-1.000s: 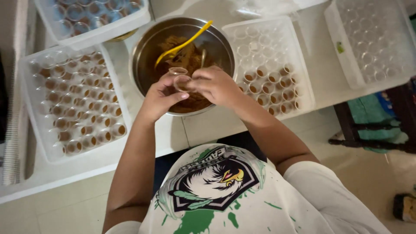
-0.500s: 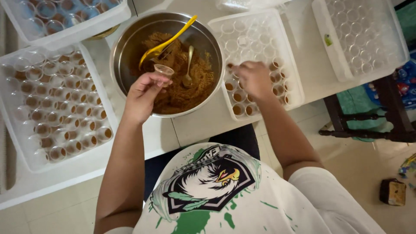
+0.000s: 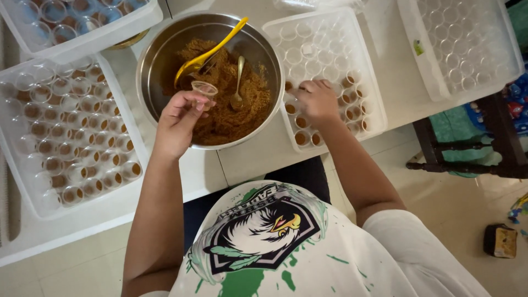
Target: Filling small plastic cups with a brown food mixture using a spoon.
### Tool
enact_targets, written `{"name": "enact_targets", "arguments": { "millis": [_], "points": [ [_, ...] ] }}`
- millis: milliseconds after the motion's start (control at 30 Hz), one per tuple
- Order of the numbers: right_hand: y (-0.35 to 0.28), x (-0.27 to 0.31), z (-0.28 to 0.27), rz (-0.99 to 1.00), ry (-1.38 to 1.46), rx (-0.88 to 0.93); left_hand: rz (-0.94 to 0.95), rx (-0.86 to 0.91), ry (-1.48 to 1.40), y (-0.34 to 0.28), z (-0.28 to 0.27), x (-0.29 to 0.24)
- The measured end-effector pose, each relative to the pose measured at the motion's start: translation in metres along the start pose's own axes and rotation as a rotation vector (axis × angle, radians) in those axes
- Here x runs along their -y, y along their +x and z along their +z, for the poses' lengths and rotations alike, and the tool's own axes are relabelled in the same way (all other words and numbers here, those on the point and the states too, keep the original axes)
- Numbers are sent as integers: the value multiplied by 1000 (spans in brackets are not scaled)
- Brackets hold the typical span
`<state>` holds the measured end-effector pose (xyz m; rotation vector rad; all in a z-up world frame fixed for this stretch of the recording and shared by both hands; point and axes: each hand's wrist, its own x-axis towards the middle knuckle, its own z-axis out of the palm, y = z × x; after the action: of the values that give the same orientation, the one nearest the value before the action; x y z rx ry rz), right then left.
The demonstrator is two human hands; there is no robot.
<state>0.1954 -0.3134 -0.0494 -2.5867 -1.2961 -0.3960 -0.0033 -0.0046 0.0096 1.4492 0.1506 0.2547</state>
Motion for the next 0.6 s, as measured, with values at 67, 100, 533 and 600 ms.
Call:
{"name": "enact_targets", "arguments": {
  "millis": [67, 100, 533, 600],
  "points": [
    [-8, -7, 5, 10, -38, -5, 6, 2, -9, 1, -1, 3],
    [-12, -11, 8, 22, -78, -11, 12, 7, -19, 1, -1, 5],
    [-17, -29, -31, -89, -13, -284, 107, 27, -219, 6, -4, 25],
    [-16, -40, -24, -77, -113, -254, 166, 70, -230, 5, -12, 37]
  ]
}}
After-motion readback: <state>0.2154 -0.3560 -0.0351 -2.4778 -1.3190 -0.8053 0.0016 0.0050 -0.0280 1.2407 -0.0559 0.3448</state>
